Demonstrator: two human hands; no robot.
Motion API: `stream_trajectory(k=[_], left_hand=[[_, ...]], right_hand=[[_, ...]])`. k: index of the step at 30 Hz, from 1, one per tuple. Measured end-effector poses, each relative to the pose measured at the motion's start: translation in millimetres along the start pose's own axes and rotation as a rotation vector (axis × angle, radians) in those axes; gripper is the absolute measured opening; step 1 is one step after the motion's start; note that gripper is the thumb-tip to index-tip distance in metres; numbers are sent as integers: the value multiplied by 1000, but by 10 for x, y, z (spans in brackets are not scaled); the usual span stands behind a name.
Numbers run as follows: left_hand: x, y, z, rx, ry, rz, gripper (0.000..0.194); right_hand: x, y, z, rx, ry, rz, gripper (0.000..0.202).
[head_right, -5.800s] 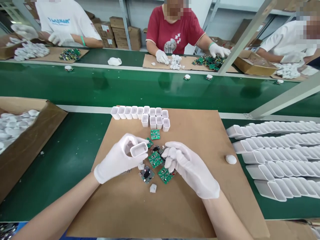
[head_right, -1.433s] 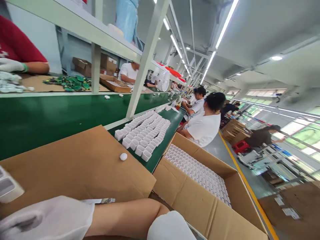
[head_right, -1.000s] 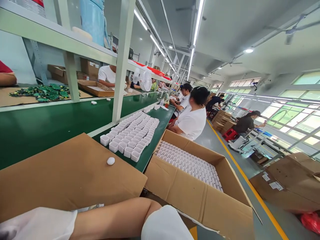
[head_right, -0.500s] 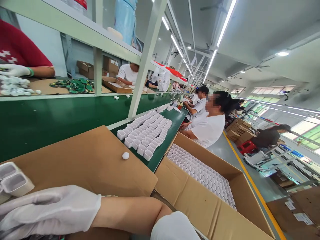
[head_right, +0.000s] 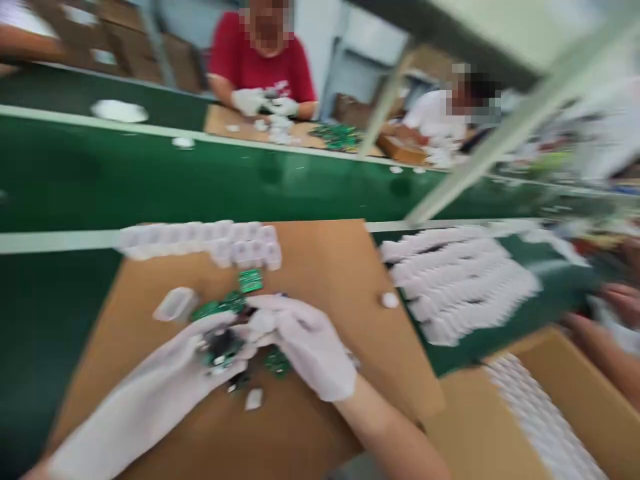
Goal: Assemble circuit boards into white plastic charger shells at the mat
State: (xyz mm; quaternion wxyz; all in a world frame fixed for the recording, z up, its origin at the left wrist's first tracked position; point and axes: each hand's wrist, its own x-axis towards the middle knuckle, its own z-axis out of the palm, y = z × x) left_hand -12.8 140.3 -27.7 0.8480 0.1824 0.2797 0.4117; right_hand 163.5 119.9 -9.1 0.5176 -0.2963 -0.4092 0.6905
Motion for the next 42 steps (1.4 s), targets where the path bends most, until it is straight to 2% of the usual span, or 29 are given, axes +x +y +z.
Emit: stream_trajectory(k=[1, 3, 6, 10, 12, 16, 19, 21, 25, 32, 35, 37, 40, 42], left_hand=[[-173, 44, -87, -4, 11, 11, 48], [-379, 68, -161, -15, -59, 17, 45], [-421, 41, -151, -42, -186, 37, 37], [-389, 27, -98, -17, -220, 35, 33], [-401, 38, -78, 20, -221, 33, 33], [-428, 57, -39, 84, -203, 42, 31], [-431, 53, -32, 158, -116, 67, 32], [-435, 52, -40, 183, -68, 92, 33], [-459, 61, -42, 174, -113, 109, 36], [-489, 27, -5, 157, 30, 96, 42], [-485, 29, -1, 146, -23, 115, 39], [-481, 38, 15, 171, -81, 153, 43], [-480, 42, 47, 268, -128, 212, 54], [-484, 27, 49, 346, -115, 246, 59]], right_hand=[[-16, 10, -13, -42, 33, -32, 28], [-39, 45, -20, -153, 109, -33, 22], [-116, 63, 73, -301, 152, -99, 22], [-200, 60, 197, -514, 192, -286, 18], [-211, 84, 196, -588, 162, -345, 23], [-195, 113, 161, -664, 11, -444, 34], [-168, 85, 161, -789, -81, -556, 36], [-155, 65, 162, -881, -92, -636, 35], [-143, 63, 178, -937, -58, -717, 33], [-94, 31, 311, -868, -114, -663, 22], [-77, -34, 292, -850, -186, -589, 21], [-77, -65, 259, -726, -233, -457, 21], [-100, -54, 236, -473, -97, -259, 14], [-122, -20, 250, -415, 12, -206, 15]])
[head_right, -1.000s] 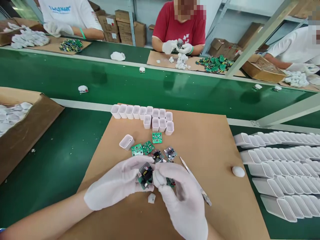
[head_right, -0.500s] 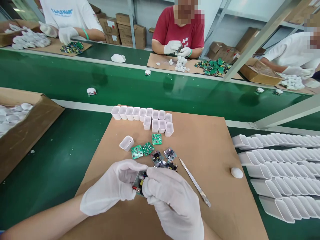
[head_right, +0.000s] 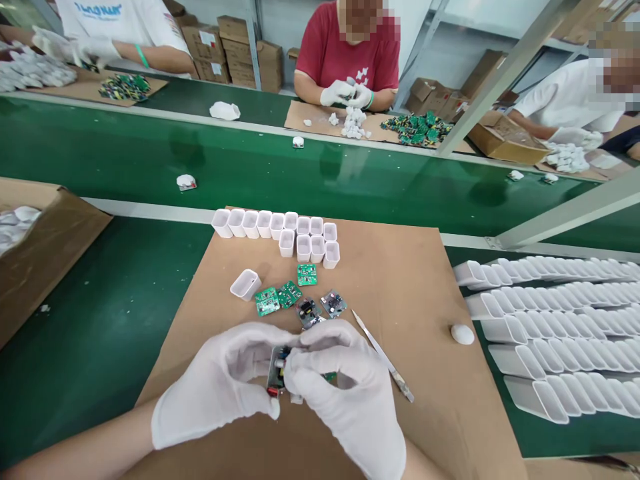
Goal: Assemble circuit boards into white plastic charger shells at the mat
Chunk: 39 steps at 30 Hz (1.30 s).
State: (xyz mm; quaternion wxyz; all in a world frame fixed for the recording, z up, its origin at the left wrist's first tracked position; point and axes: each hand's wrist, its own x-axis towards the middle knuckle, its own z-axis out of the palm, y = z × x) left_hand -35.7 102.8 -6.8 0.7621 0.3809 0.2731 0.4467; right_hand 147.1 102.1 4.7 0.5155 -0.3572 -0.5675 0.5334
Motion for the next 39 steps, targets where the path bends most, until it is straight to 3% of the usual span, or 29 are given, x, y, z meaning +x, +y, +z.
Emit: stream_trajectory(k=[4, 10, 15, 20, 25, 31, 35, 39], left_hand=[[-43, -78, -38, 150, 8, 161, 69], [-71, -151, -84, 466, 43, 337, 66], [-29, -137, -74, 401, 57, 357, 63], [-42, -122, -80, 299, 68, 385, 64], [-73, -101, -50, 179, 2, 307, 62], [-59, -77, 22, -117, -69, 44, 51], [-67, -79, 32, -158, -98, -40, 55], [-72, -98, 35, -148, -92, -10, 53]], right_hand=[[-49, 31, 63, -115, 23, -49, 20], [-38, 69, 103, -246, 87, -73, 20], [-3, 20, 19, -153, -33, 17, 8], [-82, 64, -35, -319, -82, -132, 26], [-113, 159, 5, -211, -6, -313, 56], [-54, 75, 5, -342, -91, -340, 33], [-71, 41, 41, -293, -54, -335, 33], [-89, 33, 66, -326, -36, -317, 34]])
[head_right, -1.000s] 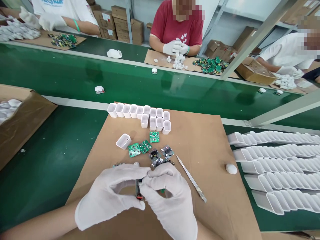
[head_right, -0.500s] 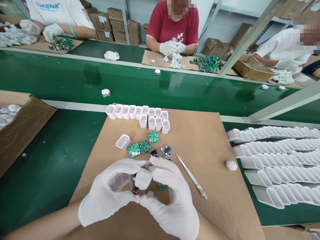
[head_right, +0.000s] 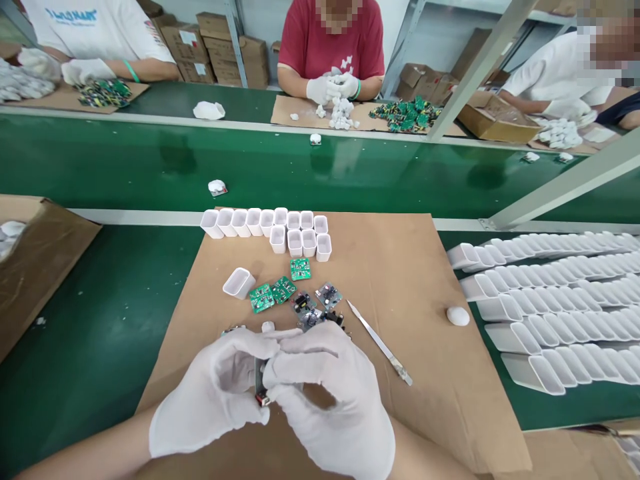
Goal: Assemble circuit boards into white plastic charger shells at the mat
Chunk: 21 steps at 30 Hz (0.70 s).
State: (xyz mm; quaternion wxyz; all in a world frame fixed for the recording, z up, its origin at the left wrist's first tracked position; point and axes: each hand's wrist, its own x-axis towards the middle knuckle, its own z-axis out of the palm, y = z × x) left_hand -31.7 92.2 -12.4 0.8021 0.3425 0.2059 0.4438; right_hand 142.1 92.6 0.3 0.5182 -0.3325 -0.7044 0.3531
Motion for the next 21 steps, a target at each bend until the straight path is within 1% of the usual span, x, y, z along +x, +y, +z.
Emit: stream_trajectory(k=[2, 4, 5, 7, 8, 9, 12, 15, 17, 19, 21], left_hand=[[5, -4, 4, 8, 32, 5, 51], [14, 8, 11, 18, 71, -20, 48], [17, 19, 15, 23, 85, -29, 47], [21, 42, 16, 28, 102, -46, 42], [19, 52, 13, 26, 105, -53, 42], [15, 58, 6, 26, 103, -61, 43], [-6, 67, -28, 39, 82, -123, 48], [0, 94, -46, 61, 74, -191, 49], [33, 135, -28, 120, 123, -219, 44], [74, 181, 6, 213, 183, -248, 38], [101, 213, 32, 307, 206, -294, 31]], right_hand=[[-6, 8, -12, -9, -7, 21, 36], [-19, 33, -43, 39, -9, 8, 37], [-26, 51, -62, 72, -3, -11, 43], [-32, 89, -95, 79, 4, -53, 70], [-27, 104, -105, 32, 2, -67, 80], [-15, 115, -110, -47, -16, -72, 81], [54, 110, -97, -263, -76, -137, 63], [122, 77, -79, -323, -78, -211, 53], [146, 58, -81, -349, -97, -223, 48], [152, 52, -94, -382, -156, -246, 43], [146, 59, -110, -433, -192, -287, 43]])
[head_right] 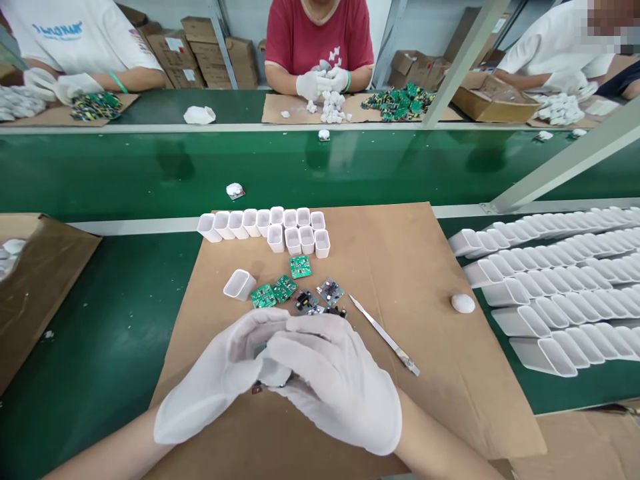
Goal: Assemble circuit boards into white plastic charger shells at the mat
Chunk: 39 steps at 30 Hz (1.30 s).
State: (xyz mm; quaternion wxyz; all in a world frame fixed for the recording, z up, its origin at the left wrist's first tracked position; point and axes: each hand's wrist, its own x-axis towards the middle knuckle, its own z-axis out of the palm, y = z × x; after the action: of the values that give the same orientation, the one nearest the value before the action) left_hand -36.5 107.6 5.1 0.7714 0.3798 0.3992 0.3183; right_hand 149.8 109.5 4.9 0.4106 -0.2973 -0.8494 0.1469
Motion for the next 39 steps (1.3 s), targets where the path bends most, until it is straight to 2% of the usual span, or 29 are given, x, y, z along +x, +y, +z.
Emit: stream_trajectory(k=[3, 7, 10, 12, 15, 18, 21, 24, 27, 29, 32, 35, 39], left_hand=[[-2, -4, -16, 100, -21, -17, 16], [-12, -52, -77, 91, -89, 31, 19], [-6, -34, -84, 178, -76, -13, 16], [5, -19, -75, 210, -80, -36, 23], [31, -49, -67, 104, -109, -45, 38], [59, -125, -66, -12, -66, -47, 46], [67, -175, -57, -56, -23, -42, 44], [50, -171, -54, -5, -4, 10, 36], [23, -151, -71, 6, -105, 72, 38], [6, -140, -86, -10, -218, 36, 39], [-14, -126, -93, -5, -288, -42, 41], [-21, -121, -78, -25, -270, -81, 45], [-3, -141, -68, -87, -218, -137, 47]], right_hand=[[-16, 19, 2, 6, 0, -18, 48], [-17, 40, 21, 179, -38, 31, 52], [-53, 66, 38, 184, -49, 5, 49], [-95, 89, 49, 158, -47, -28, 49], [-134, 113, 66, 160, -74, -41, 40], [-123, 116, 86, 175, -129, -16, 23], [-90, 101, 110, 183, -133, 10, 16], [-41, 76, 118, 245, -76, 55, 20], [32, 42, 89, 344, -68, 86, 17], [73, 19, 62, 337, -86, 57, 12], [88, -6, 43, 234, -110, 19, 9], [69, -12, 67, 171, -80, 21, 11], [48, 2, 119, 307, -43, 59, 12]])
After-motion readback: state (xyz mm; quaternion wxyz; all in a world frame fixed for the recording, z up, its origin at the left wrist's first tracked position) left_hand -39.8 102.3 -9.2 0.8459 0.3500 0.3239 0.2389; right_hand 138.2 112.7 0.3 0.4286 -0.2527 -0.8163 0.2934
